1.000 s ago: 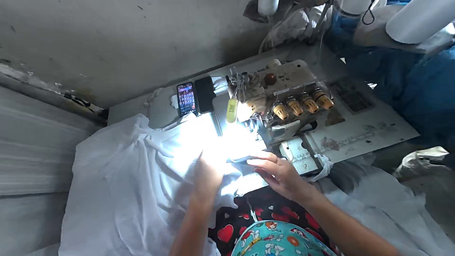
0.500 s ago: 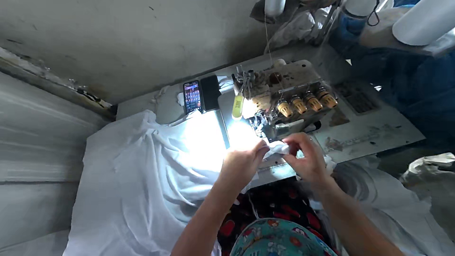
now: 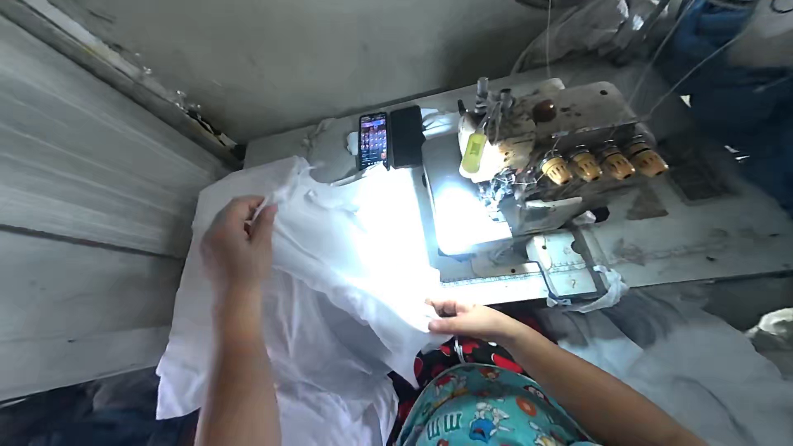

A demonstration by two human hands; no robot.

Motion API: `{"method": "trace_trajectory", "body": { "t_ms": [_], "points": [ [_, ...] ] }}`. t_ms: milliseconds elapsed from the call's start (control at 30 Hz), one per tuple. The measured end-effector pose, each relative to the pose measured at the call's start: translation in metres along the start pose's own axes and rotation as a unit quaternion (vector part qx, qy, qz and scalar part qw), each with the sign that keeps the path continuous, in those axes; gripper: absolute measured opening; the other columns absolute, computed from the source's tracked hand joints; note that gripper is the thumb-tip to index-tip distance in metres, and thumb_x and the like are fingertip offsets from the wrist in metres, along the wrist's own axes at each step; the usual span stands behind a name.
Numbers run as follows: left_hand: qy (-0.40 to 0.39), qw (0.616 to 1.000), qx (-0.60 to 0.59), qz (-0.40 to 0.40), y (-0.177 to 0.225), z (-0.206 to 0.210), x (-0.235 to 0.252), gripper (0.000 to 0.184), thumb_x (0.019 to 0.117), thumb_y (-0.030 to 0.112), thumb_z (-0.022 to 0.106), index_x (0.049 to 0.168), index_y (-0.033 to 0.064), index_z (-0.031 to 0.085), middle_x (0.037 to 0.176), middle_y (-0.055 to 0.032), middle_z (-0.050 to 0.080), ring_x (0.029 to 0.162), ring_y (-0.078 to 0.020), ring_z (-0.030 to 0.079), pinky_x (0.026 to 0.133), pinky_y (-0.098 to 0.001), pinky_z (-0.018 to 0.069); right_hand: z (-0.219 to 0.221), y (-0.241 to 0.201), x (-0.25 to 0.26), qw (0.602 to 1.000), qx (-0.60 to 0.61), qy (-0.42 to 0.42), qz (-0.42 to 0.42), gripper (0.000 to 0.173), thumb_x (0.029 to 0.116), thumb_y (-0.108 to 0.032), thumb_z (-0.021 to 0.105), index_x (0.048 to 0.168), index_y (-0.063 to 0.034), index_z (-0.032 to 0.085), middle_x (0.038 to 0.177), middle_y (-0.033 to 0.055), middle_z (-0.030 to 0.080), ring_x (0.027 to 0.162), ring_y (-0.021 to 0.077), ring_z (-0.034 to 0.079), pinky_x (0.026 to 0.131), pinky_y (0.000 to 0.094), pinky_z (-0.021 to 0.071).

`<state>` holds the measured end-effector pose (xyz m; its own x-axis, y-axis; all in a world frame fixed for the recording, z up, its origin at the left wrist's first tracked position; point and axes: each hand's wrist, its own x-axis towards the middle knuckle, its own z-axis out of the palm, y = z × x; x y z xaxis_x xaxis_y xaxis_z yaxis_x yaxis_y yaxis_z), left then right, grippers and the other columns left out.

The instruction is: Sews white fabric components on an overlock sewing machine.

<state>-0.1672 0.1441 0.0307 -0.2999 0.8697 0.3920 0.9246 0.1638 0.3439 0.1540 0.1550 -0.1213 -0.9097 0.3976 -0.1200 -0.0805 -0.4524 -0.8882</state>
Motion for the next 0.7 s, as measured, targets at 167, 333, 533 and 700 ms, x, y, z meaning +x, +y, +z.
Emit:
{"method": "trace_trajectory", "body": {
  "t_ms": [167,333,533,700],
  "points": [
    [0.048,0.992,-0.094,0.072,-0.04,0.06,-0.048,0.03,0.0952,0.012,0.063,0.115,-0.0111,0.063,0.127,-0.0304,0.062,0.123,-0.0413,0.058,0.102,-0.0522,0.0472,-0.003,-0.001,0.0,0.999,0.003,0.03,-0.023,0.021,0.104,-0.022,0.046,0.089,-0.0197,0.061,0.08,-0.0162,0.061,0.076,-0.0071,0.057,0.072,0.0158,0.0471],
    [-0.159,0.955,-0.139,0.207,0.01,0.096,-0.047,0.025,0.0851,0.002,0.057,0.099,0.0065,0.077,0.115,-0.0113,0.073,0.123,-0.0312,0.062,0.105,-0.0538,0.0459,-0.019,-0.004,-0.018,0.982,-0.13,0.042,-0.134,0.028,0.096,-0.033,0.065,0.091,-0.0062,0.071,0.127,0.0009,0.065,0.126,0.0064,0.053,0.107,0.0281,0.0435],
    [-0.219,0.95,-0.146,0.168,0.005,0.113,-0.021,0.014,0.0902,0.015,0.07,0.099,0.0079,0.077,0.114,-0.012,0.07,0.114,-0.0316,0.062,0.099,-0.0567,0.0465,-0.03,-0.017,-0.047,0.97,-0.117,0.074,-0.201,0.021,0.0972,-0.038,0.067,0.097,-0.0179,0.071,0.121,-0.0085,0.068,0.113,0.0003,0.062,0.093,0.0213,0.0532],
    [-0.114,0.97,-0.146,0.156,0.035,0.11,-0.024,0.021,0.0973,0.019,0.064,0.087,0.0027,0.073,0.085,-0.0105,0.071,0.088,-0.0269,0.067,0.09,-0.0549,0.0456,-0.018,-0.028,-0.039,0.952,-0.026,0.119,-0.279,0.018,0.0866,-0.012,0.079,0.099,-0.0214,0.071,0.102,-0.0076,0.074,0.091,0.0004,0.069,0.079,0.0178,0.058]
  ]
}}
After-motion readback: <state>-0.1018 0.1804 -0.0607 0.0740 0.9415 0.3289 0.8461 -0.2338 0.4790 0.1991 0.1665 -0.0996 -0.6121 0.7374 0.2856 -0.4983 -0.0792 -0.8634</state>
